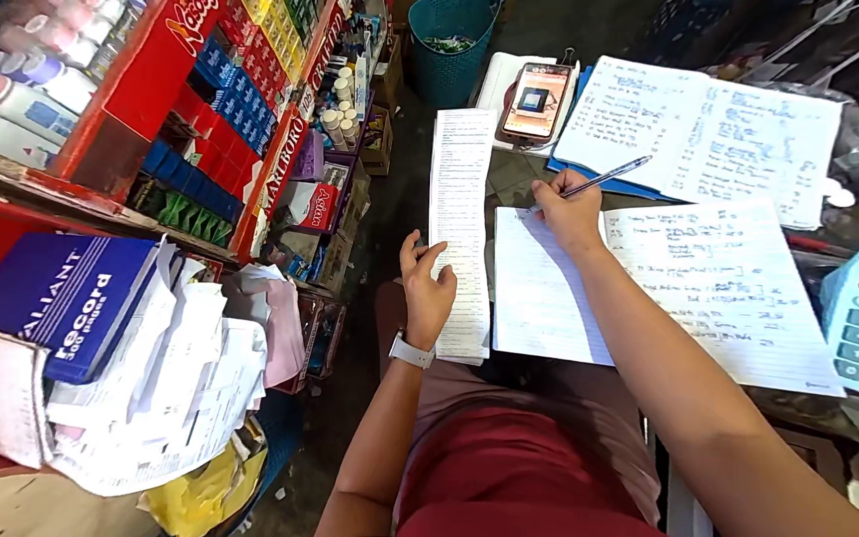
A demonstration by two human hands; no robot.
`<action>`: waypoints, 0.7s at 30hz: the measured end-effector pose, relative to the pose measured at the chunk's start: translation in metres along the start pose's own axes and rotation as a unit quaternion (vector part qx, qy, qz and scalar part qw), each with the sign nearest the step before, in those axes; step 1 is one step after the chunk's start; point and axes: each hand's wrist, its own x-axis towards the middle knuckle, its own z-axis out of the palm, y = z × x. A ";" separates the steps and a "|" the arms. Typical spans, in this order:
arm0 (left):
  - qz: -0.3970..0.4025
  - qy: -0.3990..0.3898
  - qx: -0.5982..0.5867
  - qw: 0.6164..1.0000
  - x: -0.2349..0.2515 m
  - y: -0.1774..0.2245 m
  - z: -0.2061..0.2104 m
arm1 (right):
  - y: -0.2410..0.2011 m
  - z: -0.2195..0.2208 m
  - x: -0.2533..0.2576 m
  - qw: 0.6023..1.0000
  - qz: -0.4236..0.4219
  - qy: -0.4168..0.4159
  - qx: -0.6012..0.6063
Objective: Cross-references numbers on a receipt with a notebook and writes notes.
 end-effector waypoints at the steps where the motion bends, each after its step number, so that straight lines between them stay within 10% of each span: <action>1: 0.000 0.014 -0.003 1.000 0.001 0.000 0.004 | 0.000 0.000 0.000 1.000 0.001 0.001 0.001; 21: 0.045 -0.083 0.119 0.988 -0.008 -0.021 -0.013 | 0.000 0.000 0.000 1.000 0.001 -0.001 0.016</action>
